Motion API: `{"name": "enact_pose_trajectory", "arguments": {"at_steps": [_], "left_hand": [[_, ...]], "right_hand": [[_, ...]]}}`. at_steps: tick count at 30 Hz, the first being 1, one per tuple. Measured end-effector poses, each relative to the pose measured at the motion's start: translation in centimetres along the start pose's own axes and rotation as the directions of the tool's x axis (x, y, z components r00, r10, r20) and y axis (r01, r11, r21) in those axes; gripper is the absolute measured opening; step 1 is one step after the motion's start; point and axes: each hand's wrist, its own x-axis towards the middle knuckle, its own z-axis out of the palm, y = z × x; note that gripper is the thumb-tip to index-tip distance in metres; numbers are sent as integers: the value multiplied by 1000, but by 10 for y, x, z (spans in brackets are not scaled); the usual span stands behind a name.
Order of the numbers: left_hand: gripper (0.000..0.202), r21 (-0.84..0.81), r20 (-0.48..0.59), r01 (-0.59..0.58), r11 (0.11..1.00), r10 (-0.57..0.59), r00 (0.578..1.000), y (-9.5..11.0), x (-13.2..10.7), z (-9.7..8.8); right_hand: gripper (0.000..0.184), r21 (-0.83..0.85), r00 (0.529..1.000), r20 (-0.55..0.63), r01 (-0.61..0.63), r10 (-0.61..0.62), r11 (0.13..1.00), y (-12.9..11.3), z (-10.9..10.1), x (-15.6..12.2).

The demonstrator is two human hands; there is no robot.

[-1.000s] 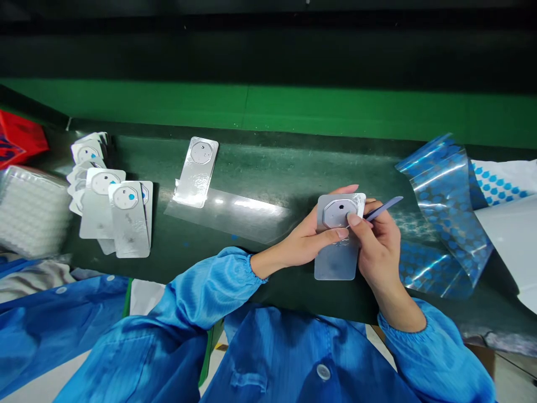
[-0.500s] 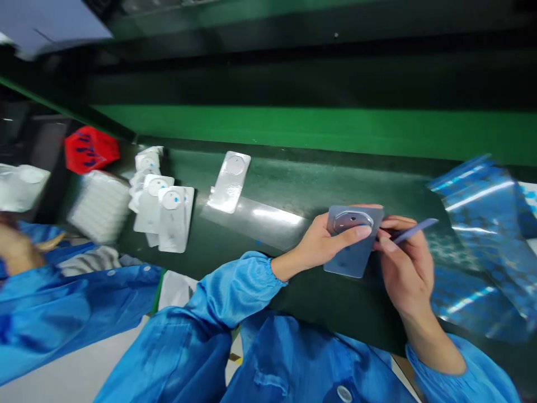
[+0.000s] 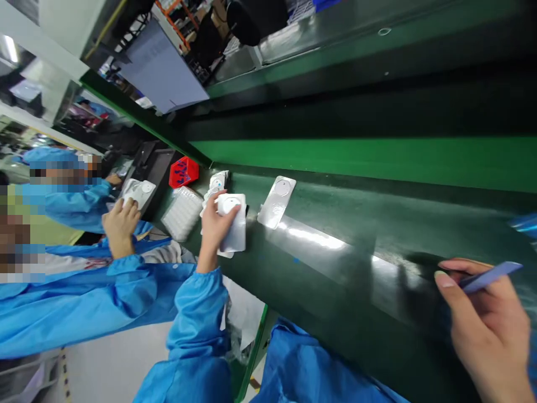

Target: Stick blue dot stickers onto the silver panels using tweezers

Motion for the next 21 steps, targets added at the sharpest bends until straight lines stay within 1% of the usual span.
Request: {"name": "enact_pose_trajectory", "arguments": {"at_steps": [2, 4, 6, 7, 8, 10, 12, 14, 15, 16, 17, 18, 19, 20, 21], "left_hand": [[61, 161, -45, -26, 987, 33, 998, -22, 18, -11], [55, 306, -100, -90, 948, 126, 987, -35, 32, -13], [49, 305, -165, -138, 942, 195, 967, -40, 43, -6], [46, 287, -194, -167, 943, 228, 954, -39, 47, 1], [44, 259, -208, -209, 943, 266, 941, -34, 51, 10], [41, 204, -203, -321, 925, 361, 910, -17, 55, 32], [38, 143, -151, -442, 885, 461, 874, 11, 49, 61], [31, 55, -56, -565, 824, 567, 822, 45, 29, 92], [27, -11, 5, -629, 778, 629, 778, 63, 15, 109], [24, -94, 64, -690, 718, 696, 715, 80, -2, 124], [22, -191, 118, -734, 651, 758, 641, 97, -21, 139], [22, -285, 167, -758, 587, 809, 563, 112, -39, 153], [22, -368, 196, -767, 525, 851, 488, 124, -57, 165], [22, -437, 214, -764, 474, 880, 423, 134, -73, 175], [22, -491, 218, -757, 431, 902, 372, 141, -86, 183]], "right_hand": [[54, -10, 999, -5, 44, -44, 999, 1, 5, 2], [52, -29, 994, -18, 110, -111, 994, 3, 9, 6], [53, -41, 985, -38, 165, -167, 985, 4, 13, 11], [53, -36, 983, -42, 179, -180, 983, 4, 15, 13], [54, -22, 982, -39, 182, -183, 983, 4, 17, 16], [52, 29, 985, -32, 169, -169, 985, 2, 20, 20], [48, 71, 984, -22, 179, -177, 981, -2, 19, 19], [41, 63, 971, 0, 241, -241, 969, -11, 8, 14], [36, 32, 954, 37, 297, -298, 954, -17, -3, 10], [32, -13, 927, 97, 365, -362, 931, -24, -17, 6], [30, -68, 893, 156, 435, -421, 898, -33, -34, 4], [29, -130, 853, 222, 506, -473, 852, -43, -55, 4], [29, -203, 825, 260, 554, -501, 807, -54, -78, 8], [30, -291, 827, 226, 561, -514, 775, -65, -102, 18], [28, -388, 837, 167, 542, -521, 746, -77, -125, 35]]}}
